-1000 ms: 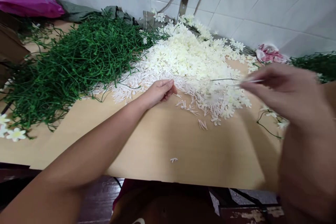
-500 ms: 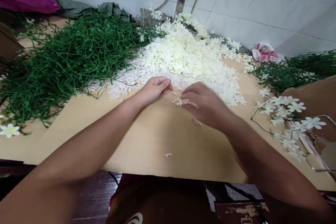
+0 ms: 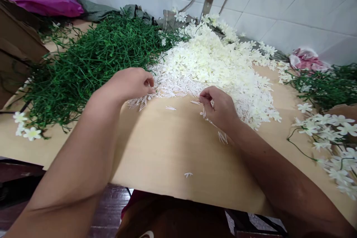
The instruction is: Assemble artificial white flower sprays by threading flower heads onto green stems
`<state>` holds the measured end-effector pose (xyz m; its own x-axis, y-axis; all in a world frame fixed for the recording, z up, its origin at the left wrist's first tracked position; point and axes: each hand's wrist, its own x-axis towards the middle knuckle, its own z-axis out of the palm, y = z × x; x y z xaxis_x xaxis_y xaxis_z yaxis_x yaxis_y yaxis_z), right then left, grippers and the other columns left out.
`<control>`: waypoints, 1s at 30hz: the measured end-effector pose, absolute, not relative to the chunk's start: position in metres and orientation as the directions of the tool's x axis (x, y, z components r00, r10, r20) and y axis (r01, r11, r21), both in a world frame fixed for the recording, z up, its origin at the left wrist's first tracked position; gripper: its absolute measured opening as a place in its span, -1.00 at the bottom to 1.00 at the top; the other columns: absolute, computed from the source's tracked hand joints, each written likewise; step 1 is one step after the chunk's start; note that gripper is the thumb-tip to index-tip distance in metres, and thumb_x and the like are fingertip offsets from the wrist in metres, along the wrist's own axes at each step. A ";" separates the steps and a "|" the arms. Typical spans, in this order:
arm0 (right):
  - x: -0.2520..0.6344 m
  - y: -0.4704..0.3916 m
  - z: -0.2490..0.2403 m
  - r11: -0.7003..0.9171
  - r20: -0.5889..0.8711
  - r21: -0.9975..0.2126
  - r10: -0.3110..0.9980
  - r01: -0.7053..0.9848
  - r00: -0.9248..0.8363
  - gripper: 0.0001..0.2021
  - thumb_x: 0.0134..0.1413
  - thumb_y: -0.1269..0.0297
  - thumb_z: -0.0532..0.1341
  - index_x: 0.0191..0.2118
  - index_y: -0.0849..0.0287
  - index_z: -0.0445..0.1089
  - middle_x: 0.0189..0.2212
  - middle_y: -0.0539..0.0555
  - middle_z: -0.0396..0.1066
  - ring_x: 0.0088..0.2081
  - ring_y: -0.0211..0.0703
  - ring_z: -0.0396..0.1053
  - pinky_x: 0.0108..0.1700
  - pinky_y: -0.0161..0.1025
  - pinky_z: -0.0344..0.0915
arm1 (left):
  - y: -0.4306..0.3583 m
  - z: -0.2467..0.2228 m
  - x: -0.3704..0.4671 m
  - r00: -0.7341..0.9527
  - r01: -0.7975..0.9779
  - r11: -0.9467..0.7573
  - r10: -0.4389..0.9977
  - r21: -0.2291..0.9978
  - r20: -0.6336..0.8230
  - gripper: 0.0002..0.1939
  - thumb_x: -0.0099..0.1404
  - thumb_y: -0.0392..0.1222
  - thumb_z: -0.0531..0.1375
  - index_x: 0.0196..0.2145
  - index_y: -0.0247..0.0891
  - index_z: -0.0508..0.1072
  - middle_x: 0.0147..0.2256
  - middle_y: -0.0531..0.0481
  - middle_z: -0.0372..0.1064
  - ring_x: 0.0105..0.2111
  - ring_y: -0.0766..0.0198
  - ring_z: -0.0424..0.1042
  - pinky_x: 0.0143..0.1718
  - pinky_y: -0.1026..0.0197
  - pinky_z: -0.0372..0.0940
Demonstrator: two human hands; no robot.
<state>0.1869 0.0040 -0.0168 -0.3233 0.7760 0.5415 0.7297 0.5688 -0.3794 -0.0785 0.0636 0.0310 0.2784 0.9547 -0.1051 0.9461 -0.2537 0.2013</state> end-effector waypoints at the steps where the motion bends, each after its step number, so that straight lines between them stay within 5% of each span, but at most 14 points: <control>1: 0.187 0.003 -0.017 0.562 0.538 -0.403 0.784 0.723 -0.310 -0.94 0.12 0.41 0.08 -0.36 0.15 0.25 -0.48 0.04 0.35 -0.42 -0.20 0.27 -0.35 -0.23 0.24 | 0.063 0.029 -0.075 0.293 0.948 -0.269 0.948 0.171 -0.128 -0.82 0.03 -0.12 0.22 -0.37 -0.17 0.52 -0.33 -0.02 0.46 -0.40 0.23 0.32 -0.41 0.27 0.03; 4: 0.189 0.001 -0.019 0.584 0.542 -0.410 0.774 0.701 -0.328 -0.92 0.11 0.43 0.08 -0.36 0.15 0.26 -0.46 0.06 0.37 -0.41 -0.20 0.28 -0.34 -0.22 0.26 | 0.063 0.024 -0.066 0.323 0.942 -0.302 0.935 0.143 -0.148 -0.87 0.04 -0.20 0.19 -0.40 -0.20 0.50 -0.31 -0.05 0.46 -0.34 0.20 0.33 -0.41 0.27 0.02; 8: 0.191 -0.001 -0.019 0.581 0.521 -0.489 0.793 0.651 -0.317 -0.91 0.09 0.45 0.10 -0.32 0.16 0.33 -0.40 0.08 0.41 -0.39 -0.21 0.33 -0.33 -0.23 0.29 | 0.066 0.021 -0.067 0.324 0.912 -0.295 0.944 0.287 -0.059 -0.89 0.08 -0.21 0.16 -0.42 -0.19 0.48 -0.43 0.01 0.43 -0.43 0.28 0.30 -0.41 0.26 0.03; 15: 0.192 0.000 -0.015 0.493 0.465 -0.642 0.859 0.587 -0.213 -0.95 0.03 0.40 0.20 -0.37 0.16 0.41 -0.44 0.03 0.47 -0.43 -0.25 0.35 -0.36 -0.26 0.28 | 0.062 0.028 -0.066 0.108 0.748 -0.333 0.914 0.574 0.390 -0.86 0.19 -0.17 0.14 -0.34 -0.24 0.45 -0.44 0.03 0.37 -0.45 0.35 0.23 -0.38 0.24 0.13; 21: 0.192 0.001 -0.015 0.443 0.422 -0.680 0.888 0.585 -0.182 -0.91 0.05 0.32 0.20 -0.42 0.17 0.41 -0.50 0.01 0.45 -0.48 -0.27 0.31 -0.40 -0.28 0.23 | 0.054 0.033 -0.061 0.034 0.625 -0.507 0.777 0.593 0.628 -0.86 0.27 -0.11 0.15 -0.30 -0.22 0.41 -0.33 0.05 0.36 -0.34 0.37 0.25 -0.23 0.24 0.22; 26: 0.193 0.001 -0.014 0.415 0.387 -0.690 0.904 0.594 -0.182 -0.84 0.10 0.25 0.16 -0.44 0.19 0.37 -0.56 0.00 0.40 -0.53 -0.31 0.26 -0.43 -0.30 0.19 | 0.049 0.039 -0.050 -0.065 0.428 -0.658 0.661 0.619 0.747 -0.63 0.21 0.09 0.21 -0.27 -0.31 0.39 -0.33 0.05 0.33 -0.34 0.41 0.33 -0.25 0.25 0.28; 30: 0.194 0.001 -0.013 0.412 0.391 -0.679 0.904 0.608 -0.175 -0.79 0.13 0.25 0.12 -0.48 0.20 0.33 -0.59 0.00 0.36 -0.55 -0.33 0.20 -0.45 -0.31 0.15 | 0.043 0.047 -0.041 -0.115 0.214 -0.729 0.642 0.650 0.758 -0.68 0.13 -0.01 0.31 -0.32 -0.33 0.45 -0.40 0.07 0.36 -0.39 0.45 0.36 -0.30 0.27 0.30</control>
<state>0.1937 0.0010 -0.0131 -0.1755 0.9036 0.3908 0.6078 0.4117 -0.6790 -0.0410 0.0429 0.0470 -0.1152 0.6417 0.7582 0.2143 -0.7293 0.6498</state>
